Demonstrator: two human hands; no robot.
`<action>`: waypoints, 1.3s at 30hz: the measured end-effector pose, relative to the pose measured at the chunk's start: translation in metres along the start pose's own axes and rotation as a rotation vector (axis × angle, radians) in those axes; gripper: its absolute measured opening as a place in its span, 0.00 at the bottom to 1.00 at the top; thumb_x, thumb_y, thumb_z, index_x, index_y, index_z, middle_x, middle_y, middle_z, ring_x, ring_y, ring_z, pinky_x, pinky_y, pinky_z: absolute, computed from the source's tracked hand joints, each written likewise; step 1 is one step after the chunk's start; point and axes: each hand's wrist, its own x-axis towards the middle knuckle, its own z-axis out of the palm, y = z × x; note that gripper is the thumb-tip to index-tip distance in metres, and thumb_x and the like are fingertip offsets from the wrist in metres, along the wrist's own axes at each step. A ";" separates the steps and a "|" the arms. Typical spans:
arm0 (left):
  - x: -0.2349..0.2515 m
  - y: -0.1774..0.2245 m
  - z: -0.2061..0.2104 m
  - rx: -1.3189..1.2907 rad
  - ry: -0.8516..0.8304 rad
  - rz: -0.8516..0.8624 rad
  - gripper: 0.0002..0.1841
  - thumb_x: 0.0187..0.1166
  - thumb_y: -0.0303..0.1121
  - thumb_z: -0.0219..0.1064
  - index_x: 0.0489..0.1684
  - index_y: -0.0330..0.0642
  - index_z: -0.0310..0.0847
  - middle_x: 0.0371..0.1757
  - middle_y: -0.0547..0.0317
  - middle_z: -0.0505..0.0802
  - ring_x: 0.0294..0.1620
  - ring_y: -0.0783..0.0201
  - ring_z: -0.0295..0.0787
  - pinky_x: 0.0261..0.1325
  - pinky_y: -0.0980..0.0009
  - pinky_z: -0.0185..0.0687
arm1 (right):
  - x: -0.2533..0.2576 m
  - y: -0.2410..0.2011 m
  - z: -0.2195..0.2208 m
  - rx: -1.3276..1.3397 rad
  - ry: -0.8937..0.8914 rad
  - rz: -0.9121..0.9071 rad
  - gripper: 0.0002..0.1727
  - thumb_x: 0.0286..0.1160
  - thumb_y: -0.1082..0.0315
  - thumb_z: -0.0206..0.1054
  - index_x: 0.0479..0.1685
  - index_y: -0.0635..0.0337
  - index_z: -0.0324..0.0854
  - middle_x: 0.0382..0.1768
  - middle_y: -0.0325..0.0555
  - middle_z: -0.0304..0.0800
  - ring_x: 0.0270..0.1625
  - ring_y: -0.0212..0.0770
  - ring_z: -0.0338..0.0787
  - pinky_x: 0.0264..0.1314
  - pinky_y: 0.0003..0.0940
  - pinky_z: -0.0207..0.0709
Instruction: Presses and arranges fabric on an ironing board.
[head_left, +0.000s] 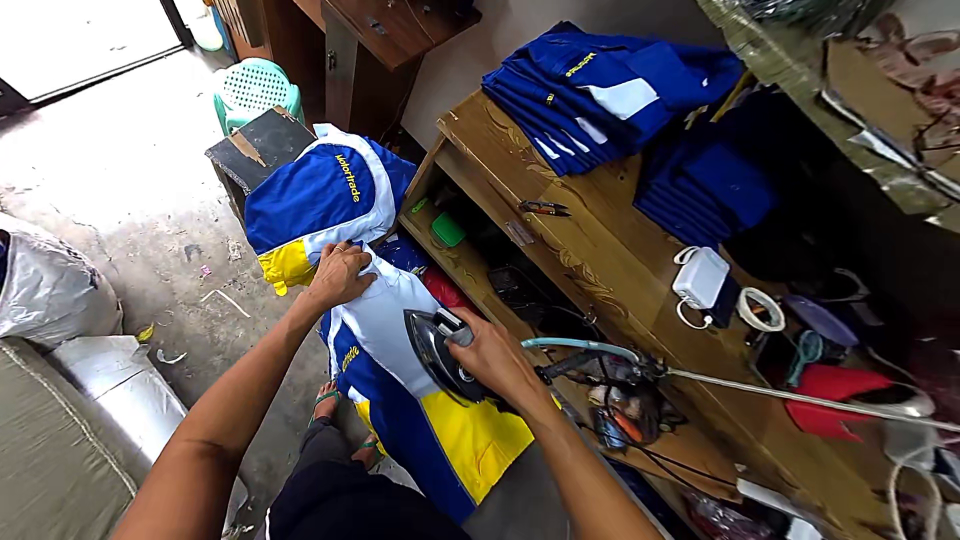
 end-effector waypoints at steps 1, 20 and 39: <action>-0.001 -0.002 -0.002 -0.001 -0.020 -0.021 0.14 0.81 0.44 0.68 0.39 0.42 0.88 0.44 0.50 0.92 0.58 0.45 0.85 0.73 0.39 0.66 | 0.011 -0.001 0.001 0.001 0.023 0.011 0.28 0.73 0.55 0.67 0.77 0.41 0.79 0.49 0.52 0.95 0.51 0.56 0.94 0.52 0.62 0.83; -0.002 -0.015 -0.014 -0.224 -0.081 -0.219 0.17 0.87 0.46 0.63 0.39 0.41 0.88 0.34 0.46 0.92 0.41 0.43 0.90 0.53 0.33 0.76 | 0.022 -0.061 0.009 -0.185 -0.200 -0.266 0.29 0.70 0.61 0.69 0.77 0.36 0.78 0.41 0.58 0.93 0.45 0.65 0.92 0.44 0.68 0.79; -0.038 0.000 0.060 0.077 0.055 0.122 0.27 0.94 0.54 0.38 0.85 0.64 0.73 0.89 0.66 0.74 0.95 0.48 0.53 0.92 0.31 0.34 | 0.014 0.020 -0.001 0.107 0.006 0.083 0.28 0.73 0.54 0.70 0.75 0.46 0.80 0.54 0.55 0.93 0.58 0.56 0.92 0.61 0.63 0.80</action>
